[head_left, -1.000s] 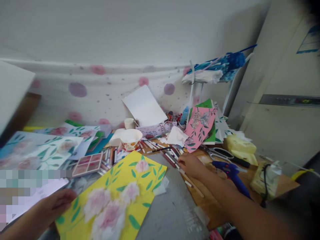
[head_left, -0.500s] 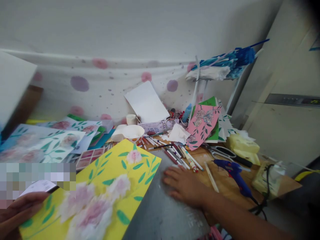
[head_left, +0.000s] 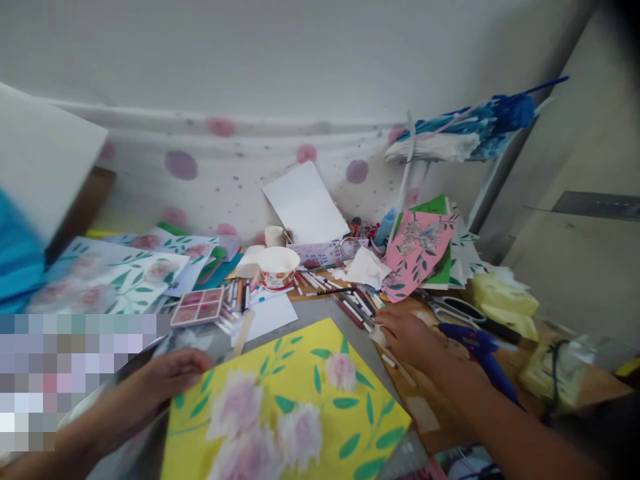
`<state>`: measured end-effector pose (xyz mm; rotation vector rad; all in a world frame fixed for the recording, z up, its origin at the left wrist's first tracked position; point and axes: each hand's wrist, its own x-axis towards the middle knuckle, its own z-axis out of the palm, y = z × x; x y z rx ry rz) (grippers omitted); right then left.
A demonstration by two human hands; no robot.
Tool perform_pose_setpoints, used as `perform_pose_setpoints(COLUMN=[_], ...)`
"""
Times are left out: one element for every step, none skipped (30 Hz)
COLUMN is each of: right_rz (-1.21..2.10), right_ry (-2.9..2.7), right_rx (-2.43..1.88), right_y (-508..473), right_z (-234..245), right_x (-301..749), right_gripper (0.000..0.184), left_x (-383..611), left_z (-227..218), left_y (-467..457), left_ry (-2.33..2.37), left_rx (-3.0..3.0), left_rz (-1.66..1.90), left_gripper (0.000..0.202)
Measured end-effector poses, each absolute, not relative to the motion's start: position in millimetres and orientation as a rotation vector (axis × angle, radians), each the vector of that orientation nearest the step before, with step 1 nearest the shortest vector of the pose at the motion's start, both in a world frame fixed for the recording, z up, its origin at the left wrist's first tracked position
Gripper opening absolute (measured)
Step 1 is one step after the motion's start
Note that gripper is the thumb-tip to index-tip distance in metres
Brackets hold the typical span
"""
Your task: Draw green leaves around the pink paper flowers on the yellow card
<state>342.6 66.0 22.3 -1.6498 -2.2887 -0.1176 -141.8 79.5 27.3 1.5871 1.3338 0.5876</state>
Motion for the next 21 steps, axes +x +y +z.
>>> perform_pose_setpoints(right_rz=[-0.116,-0.117,-0.119,-0.122,-0.126,-0.129,-0.129,-0.127,-0.123,-0.117,-0.11,-0.1,-0.09,-0.078,-0.065,-0.054,-0.046,-0.039,-0.035,-0.031,-0.028], right_ry=[-2.28,-2.272,-2.263,-2.254,-2.247,-2.243,-2.241,-2.243,-2.247,-2.254,-2.26,-2.264,-2.265,-2.264,-2.259,-2.254,-2.25,-2.251,-2.258,-2.272,-2.293], right_rx=[-1.656,-1.66,-1.664,-1.667,-1.668,-1.668,-1.668,-1.668,-1.668,-1.668,-1.669,-1.672,-1.679,-1.688,-1.7,-1.713,-1.727,-1.741,-1.753,-1.763,-1.771], right_y=[66,65,65,64,64,63,62,62,61,60,59,58,57,57,56,56,57,59,63,67,73], right_z=[22,22,23,23,23,22,21,20,19,18,18,17,17,17,18,19,22,24,27,31,34], right_x=[343,343,343,343,343,343,344,344,344,345,345,345,346,346,346,346,346,346,344,342,339], right_gripper=[0.012,0.012,0.017,0.024,0.029,0.032,0.033,0.033,0.033,0.033,0.033,0.034,0.035,0.035,0.036,0.037,0.036,0.035,0.034,0.032,0.03], left_x=[-135,-128,-122,-117,-112,-107,-102,-98,-94,-90,-87,-85,-83,-81,-80,-80,-80,-80,-81,-82,-82], left_z=[27,27,27,28,28,29,31,32,34,36,38,40,41,43,44,44,43,42,40,38,36], left_y=[87,95,103,111,119,127,134,139,144,147,149,150,151,151,150,149,148,147,146,145,145], left_ry=[1.281,1.246,1.221,1.21,1.211,1.211,1.215,1.221,1.227,1.235,1.248,1.264,1.29,1.321,1.356,1.39,1.421,1.445,1.46,1.465,1.463], left_rx=[1.607,1.635,1.677,1.72,1.766,1.812,1.858,1.906,1.957,2.01,2.064,2.12,2.177,2.234,2.287,2.332,2.365,2.383,2.39,2.39,2.39], left_rz=[0.544,0.508,0.482,0.45,0.421,0.393,0.364,0.334,0.302,0.267,0.235,0.211,0.211,0.238,0.292,0.368,0.455,0.537,0.606,0.661,0.706], left_gripper=[0.052,0.048,0.043,0.037,0.032,0.029,0.027,0.025,0.025,0.025,0.025,0.027,0.028,0.028,0.028,0.027,0.027,0.028,0.03,0.032,0.034])
